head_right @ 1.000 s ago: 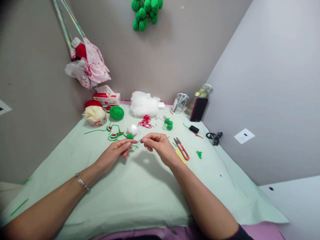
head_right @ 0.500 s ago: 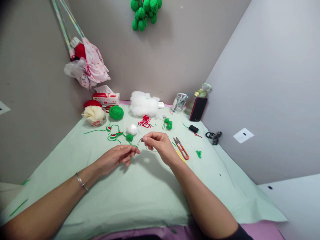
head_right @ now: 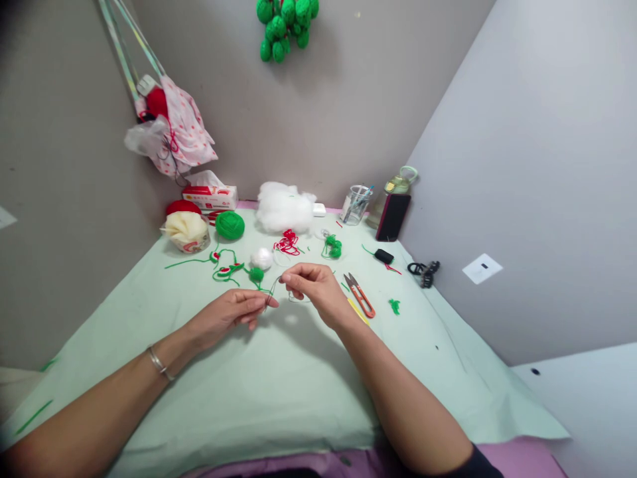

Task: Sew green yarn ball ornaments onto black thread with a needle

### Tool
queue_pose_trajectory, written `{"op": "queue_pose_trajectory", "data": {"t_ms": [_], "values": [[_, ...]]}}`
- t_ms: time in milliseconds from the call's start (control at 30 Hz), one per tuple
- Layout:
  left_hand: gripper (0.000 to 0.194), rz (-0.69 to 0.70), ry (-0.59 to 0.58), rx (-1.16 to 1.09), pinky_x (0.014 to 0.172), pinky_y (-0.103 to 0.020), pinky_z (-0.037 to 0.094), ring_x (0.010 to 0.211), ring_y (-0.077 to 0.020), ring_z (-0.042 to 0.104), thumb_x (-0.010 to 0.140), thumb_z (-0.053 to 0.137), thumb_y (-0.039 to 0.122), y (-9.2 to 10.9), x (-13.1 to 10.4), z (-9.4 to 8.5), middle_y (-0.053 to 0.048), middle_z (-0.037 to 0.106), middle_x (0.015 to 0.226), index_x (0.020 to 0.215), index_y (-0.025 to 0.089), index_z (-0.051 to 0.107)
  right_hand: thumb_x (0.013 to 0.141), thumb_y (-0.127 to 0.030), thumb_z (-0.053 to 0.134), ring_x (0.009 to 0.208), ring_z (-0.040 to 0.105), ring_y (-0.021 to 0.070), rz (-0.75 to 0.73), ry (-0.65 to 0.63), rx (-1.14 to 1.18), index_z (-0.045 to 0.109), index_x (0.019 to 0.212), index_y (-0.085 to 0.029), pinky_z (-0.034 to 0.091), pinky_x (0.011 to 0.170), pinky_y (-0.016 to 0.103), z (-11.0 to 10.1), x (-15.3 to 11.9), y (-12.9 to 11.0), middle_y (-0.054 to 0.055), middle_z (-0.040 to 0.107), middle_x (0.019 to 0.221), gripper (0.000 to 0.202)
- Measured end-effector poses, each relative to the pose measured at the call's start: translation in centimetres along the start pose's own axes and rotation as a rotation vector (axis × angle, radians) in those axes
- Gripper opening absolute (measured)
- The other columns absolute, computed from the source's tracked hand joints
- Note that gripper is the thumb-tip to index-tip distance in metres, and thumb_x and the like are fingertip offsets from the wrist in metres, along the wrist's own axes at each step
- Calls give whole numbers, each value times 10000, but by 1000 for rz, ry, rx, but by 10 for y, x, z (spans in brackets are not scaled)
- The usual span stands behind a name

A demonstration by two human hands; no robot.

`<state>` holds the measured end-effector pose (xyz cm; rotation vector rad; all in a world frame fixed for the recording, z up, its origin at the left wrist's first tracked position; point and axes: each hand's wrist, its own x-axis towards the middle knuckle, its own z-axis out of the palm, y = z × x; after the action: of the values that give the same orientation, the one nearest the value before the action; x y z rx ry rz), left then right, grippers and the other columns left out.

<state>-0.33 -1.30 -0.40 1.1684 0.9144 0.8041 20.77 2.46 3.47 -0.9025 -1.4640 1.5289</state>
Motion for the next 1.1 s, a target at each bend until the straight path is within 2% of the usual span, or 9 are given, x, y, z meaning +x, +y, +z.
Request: {"op": "queue_pose_trajectory", "data": {"t_ms": [133,367,533,633,833,967,1100], "values": [[370,-8,8,5,644,-286,435,554,-133,478,800,714,518,1,0,1,51,428,514,827,152,767,754,-380,801,562,406,89,-2,3,5,719,722,-162,319,564,258,0,0,0,-16,563,612,235],[397,-16,-18,7,660,-275,430,565,-132,493,809,712,504,2,-1,0,66,360,525,957,145,792,756,-385,803,559,404,89,-11,0,4,720,732,-163,320,561,257,-1,1,2,-19,559,611,238],[357,-8,-40,33,667,-294,449,568,-135,458,810,705,482,5,-2,1,56,355,534,901,151,805,773,-376,796,563,407,88,-14,-9,2,723,734,-169,320,567,256,-2,1,3,-20,563,619,224],[312,22,-43,53,662,-298,457,582,-135,436,812,696,457,6,-3,2,33,409,571,817,165,802,767,-376,798,565,406,91,-7,-2,-6,724,734,-171,321,568,259,-1,0,2,-17,571,630,220],[298,20,-38,66,622,-286,452,575,-133,413,809,689,441,5,-2,0,28,423,583,837,165,798,752,-381,806,564,412,91,-8,12,-2,720,734,-167,321,566,259,-2,1,2,-16,573,630,231],[275,16,-29,38,621,-276,449,561,-128,446,827,662,428,4,-2,1,35,415,577,803,165,739,749,-384,805,558,410,88,-8,19,-5,717,721,-165,320,563,258,-2,1,1,-14,576,629,238],[271,48,12,-70,637,-272,477,570,-119,409,862,609,398,4,-2,4,31,410,641,697,186,575,739,-402,805,555,407,90,-11,38,-51,717,702,-163,328,557,259,1,1,1,-14,567,612,258]]}}
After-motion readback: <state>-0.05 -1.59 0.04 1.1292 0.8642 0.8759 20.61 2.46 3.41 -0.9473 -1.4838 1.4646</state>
